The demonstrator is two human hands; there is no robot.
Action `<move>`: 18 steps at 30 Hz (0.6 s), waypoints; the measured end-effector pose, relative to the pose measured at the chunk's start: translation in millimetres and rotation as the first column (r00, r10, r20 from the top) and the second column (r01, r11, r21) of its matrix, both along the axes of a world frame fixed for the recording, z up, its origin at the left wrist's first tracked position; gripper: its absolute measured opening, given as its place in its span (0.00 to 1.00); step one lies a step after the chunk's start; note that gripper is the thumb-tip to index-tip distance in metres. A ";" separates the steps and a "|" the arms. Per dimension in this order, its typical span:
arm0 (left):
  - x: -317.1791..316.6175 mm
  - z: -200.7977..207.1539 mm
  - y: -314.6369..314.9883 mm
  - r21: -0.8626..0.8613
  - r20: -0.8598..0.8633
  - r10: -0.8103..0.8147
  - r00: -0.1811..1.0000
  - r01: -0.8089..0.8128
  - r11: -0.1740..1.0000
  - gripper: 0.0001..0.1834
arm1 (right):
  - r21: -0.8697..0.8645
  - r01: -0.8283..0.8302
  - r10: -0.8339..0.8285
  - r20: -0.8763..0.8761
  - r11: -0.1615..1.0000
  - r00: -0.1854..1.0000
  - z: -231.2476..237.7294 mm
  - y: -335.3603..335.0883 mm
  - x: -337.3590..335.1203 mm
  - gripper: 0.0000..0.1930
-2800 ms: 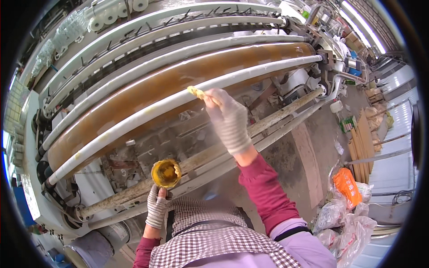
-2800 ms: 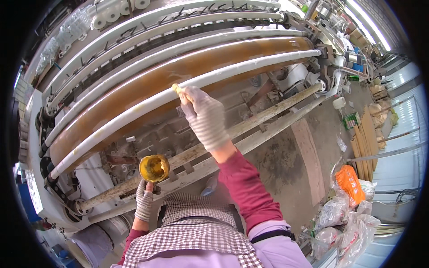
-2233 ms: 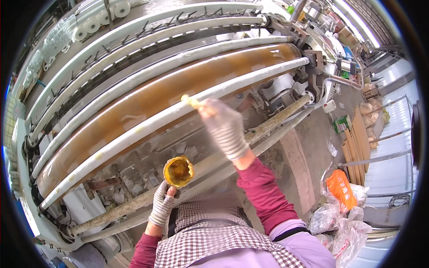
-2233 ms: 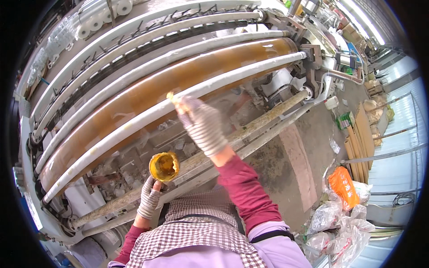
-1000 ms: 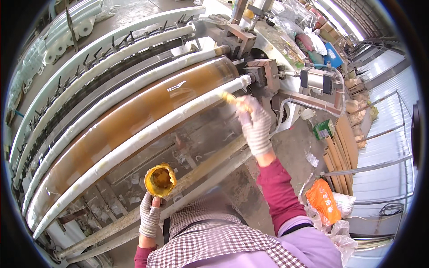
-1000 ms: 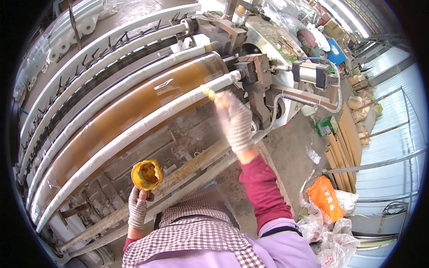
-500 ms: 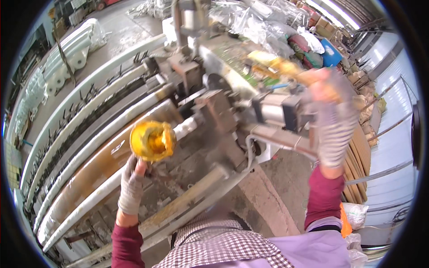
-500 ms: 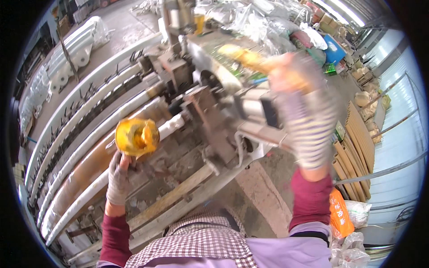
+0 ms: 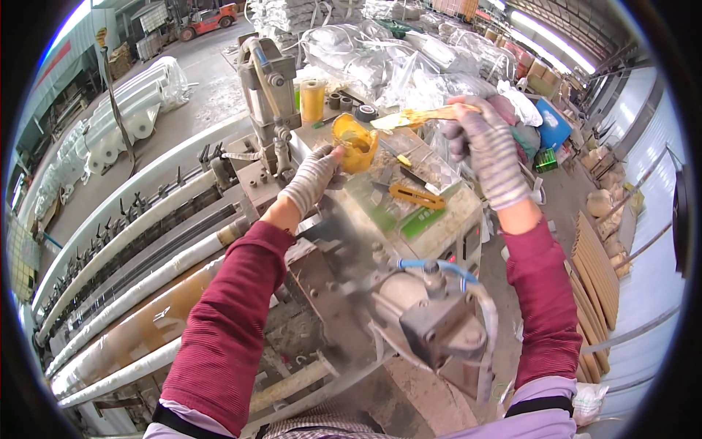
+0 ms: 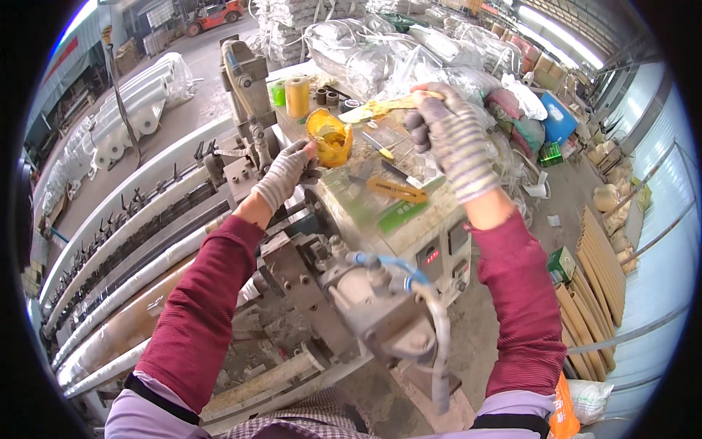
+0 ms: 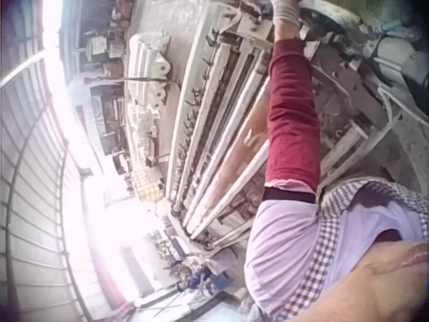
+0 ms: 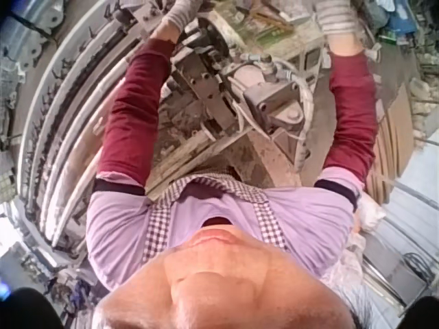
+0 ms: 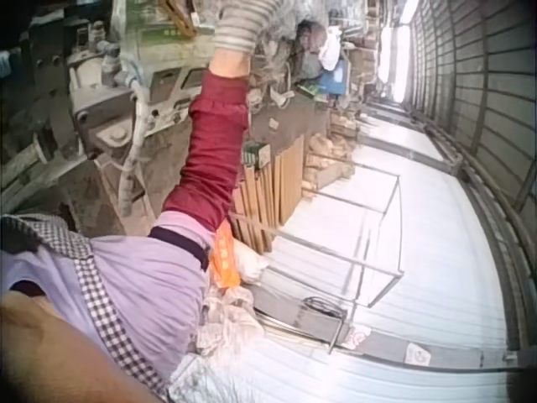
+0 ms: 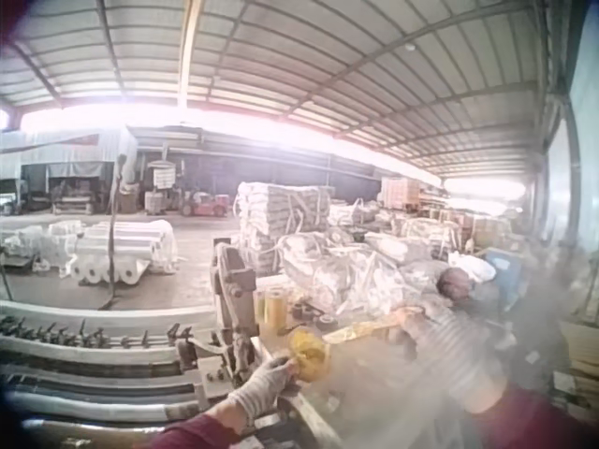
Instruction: Operating a winding machine for plastic film, applying adhesive to rollers, and packaging finished rolls into bags.
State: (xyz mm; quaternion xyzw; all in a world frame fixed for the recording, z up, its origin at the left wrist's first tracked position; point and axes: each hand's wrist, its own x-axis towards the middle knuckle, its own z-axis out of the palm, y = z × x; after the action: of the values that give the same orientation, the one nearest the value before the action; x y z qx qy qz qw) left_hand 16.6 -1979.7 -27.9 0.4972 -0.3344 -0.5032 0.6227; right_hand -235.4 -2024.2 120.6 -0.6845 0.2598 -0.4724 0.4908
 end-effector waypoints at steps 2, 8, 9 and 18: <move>0.1 -9.8 -20.1 0.070 0.035 0.041 0.999 -0.043 0.997 0.14 | 0.033 -0.019 0.020 -0.018 0.999 1.000 -10.7 -22.3 24.4 0.11; -0.4 -20.6 -33.3 0.034 0.153 0.029 0.988 -0.034 0.999 0.16 | 0.234 -0.024 0.080 -0.229 0.972 0.970 -51.3 -72.8 76.3 0.13; 3.8 -21.6 -30.4 0.060 0.185 0.030 0.982 -0.042 0.997 0.16 | 0.256 -0.045 0.110 -0.246 0.966 0.963 -50.4 -63.0 82.8 0.13; 38.6 52.0 166.2 -0.086 0.398 0.166 0.902 -0.144 0.986 0.15 | -0.331 -0.059 -0.151 -0.576 0.942 0.804 -68.9 -20.5 -43.1 0.22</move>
State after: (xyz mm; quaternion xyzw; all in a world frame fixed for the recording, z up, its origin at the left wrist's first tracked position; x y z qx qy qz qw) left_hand 55.2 -1813.5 24.1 0.5982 -0.4289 -0.3291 0.5916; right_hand -278.5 -2044.7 51.8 -0.8636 0.3333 -0.2836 0.2505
